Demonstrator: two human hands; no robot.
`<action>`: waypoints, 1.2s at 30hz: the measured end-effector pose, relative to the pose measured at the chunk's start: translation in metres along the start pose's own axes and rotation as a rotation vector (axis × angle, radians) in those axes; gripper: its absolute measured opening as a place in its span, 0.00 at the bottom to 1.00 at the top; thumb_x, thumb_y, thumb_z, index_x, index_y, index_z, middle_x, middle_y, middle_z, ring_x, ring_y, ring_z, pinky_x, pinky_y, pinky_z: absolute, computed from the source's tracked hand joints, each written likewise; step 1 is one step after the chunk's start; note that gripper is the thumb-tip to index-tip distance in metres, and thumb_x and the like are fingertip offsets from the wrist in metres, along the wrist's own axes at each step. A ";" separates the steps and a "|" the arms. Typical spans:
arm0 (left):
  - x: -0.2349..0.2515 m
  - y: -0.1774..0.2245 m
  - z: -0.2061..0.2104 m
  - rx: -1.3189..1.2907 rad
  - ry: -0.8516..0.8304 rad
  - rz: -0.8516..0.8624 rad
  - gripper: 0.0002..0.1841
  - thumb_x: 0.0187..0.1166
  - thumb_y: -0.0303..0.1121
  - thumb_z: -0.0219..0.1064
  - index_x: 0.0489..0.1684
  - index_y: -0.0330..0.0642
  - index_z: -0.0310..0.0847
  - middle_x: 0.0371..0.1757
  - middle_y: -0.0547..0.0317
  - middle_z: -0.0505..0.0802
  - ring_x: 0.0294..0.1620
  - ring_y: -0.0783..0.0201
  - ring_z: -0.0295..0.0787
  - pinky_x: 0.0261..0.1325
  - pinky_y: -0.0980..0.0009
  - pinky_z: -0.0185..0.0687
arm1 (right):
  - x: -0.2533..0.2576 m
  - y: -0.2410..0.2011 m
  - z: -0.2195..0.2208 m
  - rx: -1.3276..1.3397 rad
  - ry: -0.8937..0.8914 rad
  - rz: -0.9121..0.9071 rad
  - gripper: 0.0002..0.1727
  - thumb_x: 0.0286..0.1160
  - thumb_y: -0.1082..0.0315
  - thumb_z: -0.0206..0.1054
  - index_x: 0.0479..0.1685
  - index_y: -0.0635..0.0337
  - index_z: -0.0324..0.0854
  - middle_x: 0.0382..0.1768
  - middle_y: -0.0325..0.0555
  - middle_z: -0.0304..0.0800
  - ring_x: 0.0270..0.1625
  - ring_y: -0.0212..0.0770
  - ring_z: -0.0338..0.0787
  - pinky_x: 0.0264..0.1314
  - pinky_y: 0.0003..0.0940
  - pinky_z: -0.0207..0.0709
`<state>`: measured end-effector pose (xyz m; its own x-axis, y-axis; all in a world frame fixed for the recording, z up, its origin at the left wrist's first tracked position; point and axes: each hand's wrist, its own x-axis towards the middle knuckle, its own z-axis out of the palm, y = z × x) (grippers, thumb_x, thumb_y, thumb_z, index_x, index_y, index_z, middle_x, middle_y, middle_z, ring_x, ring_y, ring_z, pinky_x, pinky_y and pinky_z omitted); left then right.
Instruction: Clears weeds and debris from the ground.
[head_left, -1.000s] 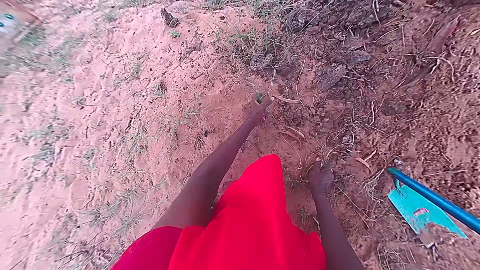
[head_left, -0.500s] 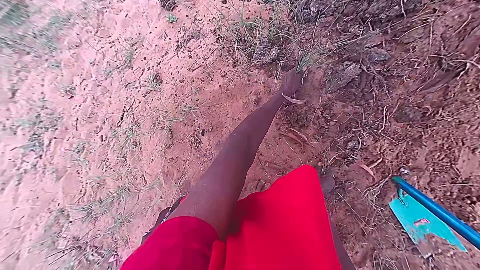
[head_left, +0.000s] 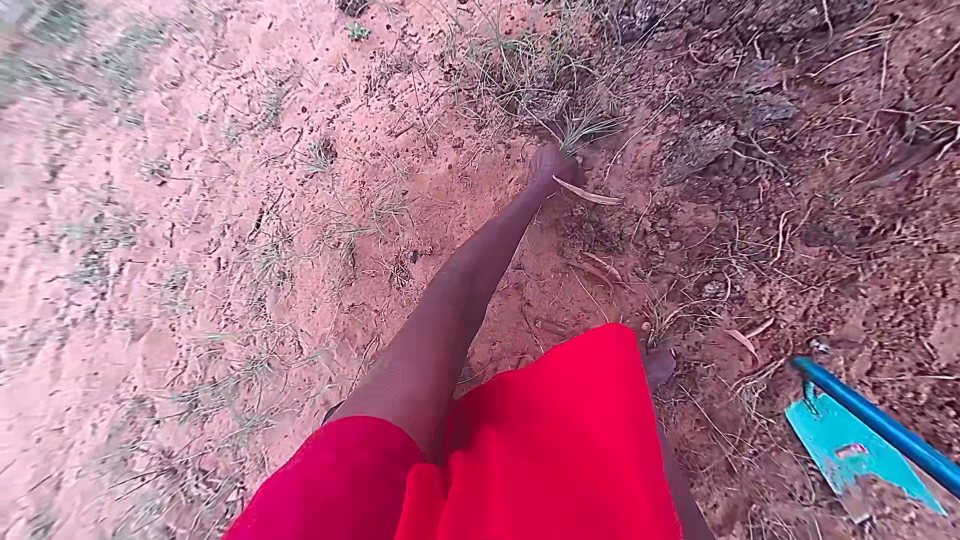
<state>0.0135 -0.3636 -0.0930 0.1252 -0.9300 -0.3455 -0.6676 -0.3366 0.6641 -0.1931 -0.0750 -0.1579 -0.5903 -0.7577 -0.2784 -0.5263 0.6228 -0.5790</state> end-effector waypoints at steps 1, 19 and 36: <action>0.004 0.013 0.005 0.053 -0.056 -0.001 0.24 0.80 0.41 0.70 0.61 0.25 0.82 0.67 0.30 0.86 0.73 0.39 0.82 0.74 0.41 0.75 | 0.000 0.005 0.004 0.015 0.045 -0.005 0.28 0.91 0.62 0.57 0.78 0.78 0.72 0.62 0.79 0.86 0.69 0.74 0.85 0.77 0.64 0.69; -0.049 -0.032 0.052 -0.676 0.205 -0.040 0.23 0.94 0.37 0.51 0.76 0.26 0.70 0.72 0.27 0.82 0.76 0.37 0.78 0.80 0.43 0.69 | 0.002 0.009 0.007 0.139 0.035 0.014 0.29 0.91 0.59 0.58 0.77 0.78 0.71 0.60 0.75 0.87 0.66 0.66 0.87 0.76 0.57 0.72; -0.220 -0.054 -0.047 -1.224 0.061 0.153 0.18 0.96 0.38 0.43 0.31 0.50 0.72 0.09 0.75 0.68 0.07 0.77 0.62 0.14 0.80 0.68 | 0.038 0.001 -0.085 0.207 0.035 0.214 0.32 0.86 0.54 0.64 0.75 0.73 0.71 0.62 0.72 0.83 0.63 0.64 0.86 0.67 0.64 0.75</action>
<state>0.0563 -0.1476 -0.0216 0.1624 -0.9663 -0.1997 0.4440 -0.1092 0.8894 -0.2679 -0.0867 -0.1036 -0.6970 -0.6041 -0.3863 -0.2536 0.7116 -0.6552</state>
